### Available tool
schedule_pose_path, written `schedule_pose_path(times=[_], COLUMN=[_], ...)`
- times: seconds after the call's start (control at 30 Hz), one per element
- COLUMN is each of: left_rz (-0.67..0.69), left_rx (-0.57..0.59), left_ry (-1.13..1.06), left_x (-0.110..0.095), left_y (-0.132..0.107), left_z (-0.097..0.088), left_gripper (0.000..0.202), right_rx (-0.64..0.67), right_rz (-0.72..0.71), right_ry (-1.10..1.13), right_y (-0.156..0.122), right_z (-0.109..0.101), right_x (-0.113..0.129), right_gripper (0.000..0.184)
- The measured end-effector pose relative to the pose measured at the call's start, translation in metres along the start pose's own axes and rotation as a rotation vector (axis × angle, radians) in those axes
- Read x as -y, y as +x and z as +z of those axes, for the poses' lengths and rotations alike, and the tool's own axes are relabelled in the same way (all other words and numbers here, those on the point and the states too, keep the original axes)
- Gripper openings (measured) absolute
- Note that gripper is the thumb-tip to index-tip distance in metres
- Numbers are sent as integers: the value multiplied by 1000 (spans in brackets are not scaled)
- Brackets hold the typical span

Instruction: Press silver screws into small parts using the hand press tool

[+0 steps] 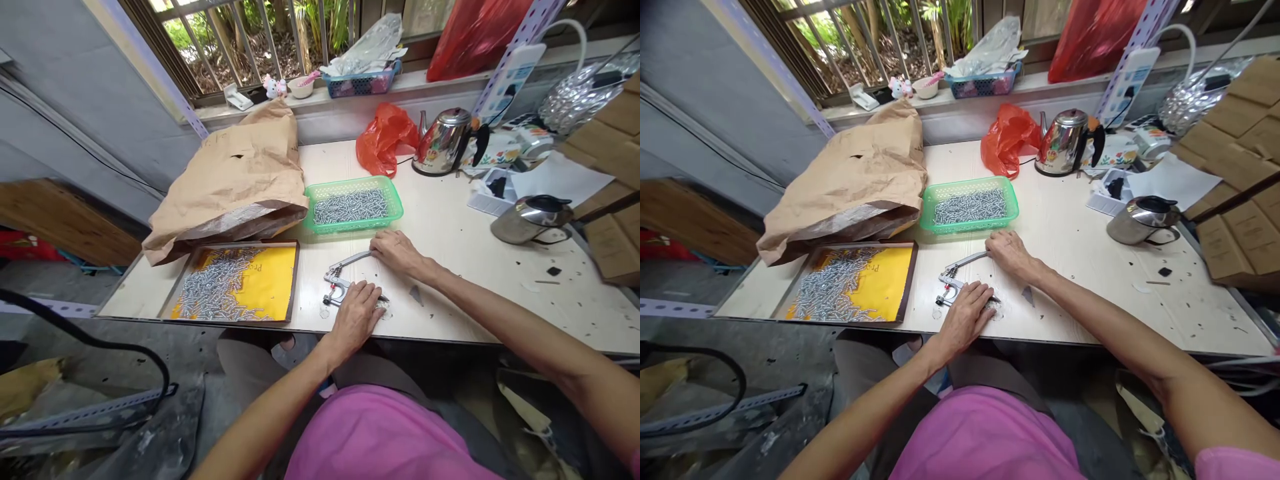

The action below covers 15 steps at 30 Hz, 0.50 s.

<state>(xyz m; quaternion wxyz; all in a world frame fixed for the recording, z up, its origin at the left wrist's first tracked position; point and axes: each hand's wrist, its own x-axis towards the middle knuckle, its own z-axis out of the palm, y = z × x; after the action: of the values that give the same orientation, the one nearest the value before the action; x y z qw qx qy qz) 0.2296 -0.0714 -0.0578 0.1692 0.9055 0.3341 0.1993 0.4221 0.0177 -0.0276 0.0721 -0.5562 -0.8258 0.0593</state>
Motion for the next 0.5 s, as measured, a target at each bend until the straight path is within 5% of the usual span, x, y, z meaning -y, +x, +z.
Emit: schedule_pose_path(times=[0.2,0.5], left_rz=[-43,-6], left_rx=[2,62], left_ry=[-96,-19], left_x=[0,-2], left_y=[-6,-19], left_z=[6,12], left_gripper=[36,37], right_rx=[107,118], right_rz=[-495,-710], right_ry=[150,-18], right_y=[7,24], right_z=[7,31], right_x=[65,99], right_gripper=[17,15])
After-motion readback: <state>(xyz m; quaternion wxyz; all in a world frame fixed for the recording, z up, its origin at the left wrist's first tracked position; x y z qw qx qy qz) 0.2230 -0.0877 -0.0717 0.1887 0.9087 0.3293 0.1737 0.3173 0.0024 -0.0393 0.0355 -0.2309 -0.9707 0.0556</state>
